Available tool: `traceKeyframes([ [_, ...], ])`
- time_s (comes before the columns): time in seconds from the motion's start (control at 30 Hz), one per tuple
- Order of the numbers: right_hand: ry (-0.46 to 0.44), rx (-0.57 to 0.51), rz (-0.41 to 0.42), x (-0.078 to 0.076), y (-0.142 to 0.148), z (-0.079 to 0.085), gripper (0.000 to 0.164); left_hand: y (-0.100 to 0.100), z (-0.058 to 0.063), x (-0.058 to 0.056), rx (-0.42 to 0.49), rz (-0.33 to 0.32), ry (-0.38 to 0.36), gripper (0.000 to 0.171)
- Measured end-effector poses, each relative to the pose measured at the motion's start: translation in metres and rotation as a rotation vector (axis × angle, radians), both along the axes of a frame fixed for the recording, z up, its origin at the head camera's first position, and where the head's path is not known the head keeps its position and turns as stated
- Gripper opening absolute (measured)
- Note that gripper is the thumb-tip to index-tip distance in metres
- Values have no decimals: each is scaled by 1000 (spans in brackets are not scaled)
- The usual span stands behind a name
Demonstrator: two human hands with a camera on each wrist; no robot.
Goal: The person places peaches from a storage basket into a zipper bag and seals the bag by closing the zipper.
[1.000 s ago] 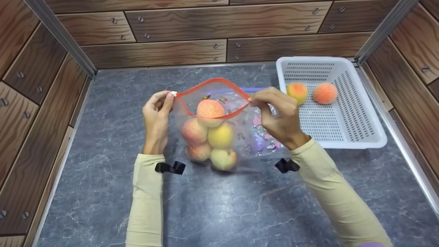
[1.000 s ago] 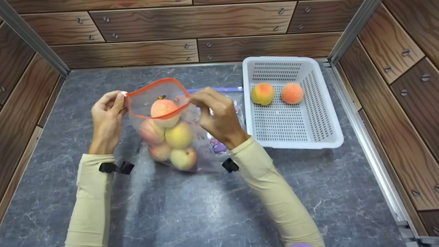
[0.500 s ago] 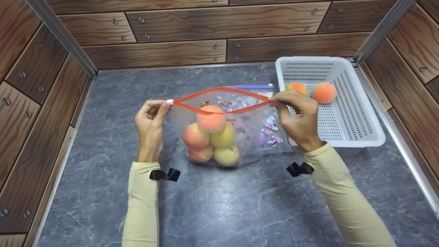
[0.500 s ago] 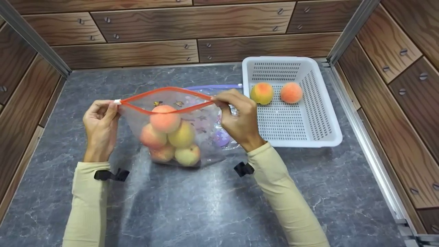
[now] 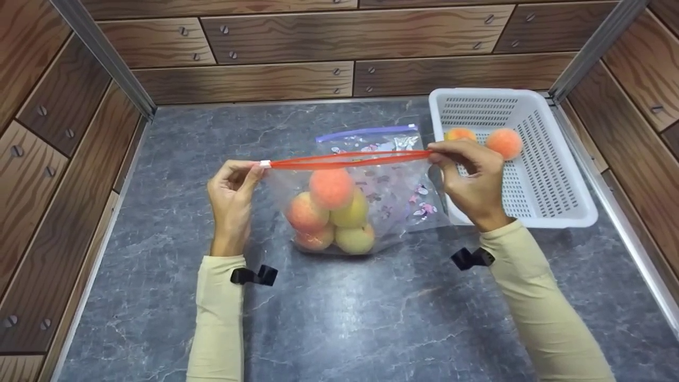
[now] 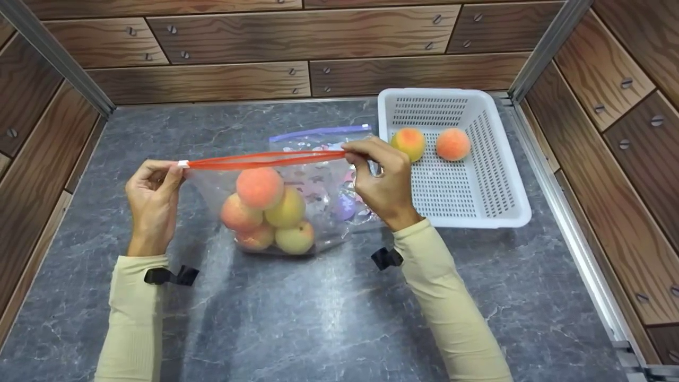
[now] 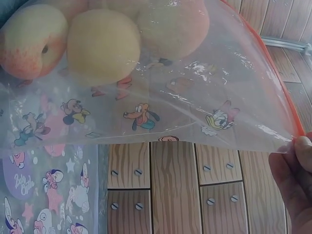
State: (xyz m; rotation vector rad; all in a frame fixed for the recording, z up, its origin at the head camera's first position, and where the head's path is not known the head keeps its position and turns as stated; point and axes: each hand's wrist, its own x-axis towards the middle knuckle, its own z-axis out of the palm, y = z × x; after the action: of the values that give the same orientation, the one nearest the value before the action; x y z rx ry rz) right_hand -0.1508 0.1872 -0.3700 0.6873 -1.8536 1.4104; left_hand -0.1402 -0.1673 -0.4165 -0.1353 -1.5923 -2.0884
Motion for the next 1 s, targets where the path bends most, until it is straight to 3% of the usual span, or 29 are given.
traceKeyframes([
  [0.4,-6,-30,-32,2,4,-5,27,7,3,5,-30,38,29,4],
  [0.57,-84,38,-12,5,12,-4,25,8,5,5,-86,13,32,6],
  [0.67,-120,166,-23,9,15,7,27,10,7,5,-120,-1,57,9],
  [0.77,-87,275,-67,11,9,26,29,12,9,4,-135,-19,82,10],
  [0.9,19,279,-87,12,-19,54,23,14,10,2,-126,-32,98,11],
  [1.0,104,287,-49,10,-50,70,18,16,9,2,-108,-33,110,10],
])
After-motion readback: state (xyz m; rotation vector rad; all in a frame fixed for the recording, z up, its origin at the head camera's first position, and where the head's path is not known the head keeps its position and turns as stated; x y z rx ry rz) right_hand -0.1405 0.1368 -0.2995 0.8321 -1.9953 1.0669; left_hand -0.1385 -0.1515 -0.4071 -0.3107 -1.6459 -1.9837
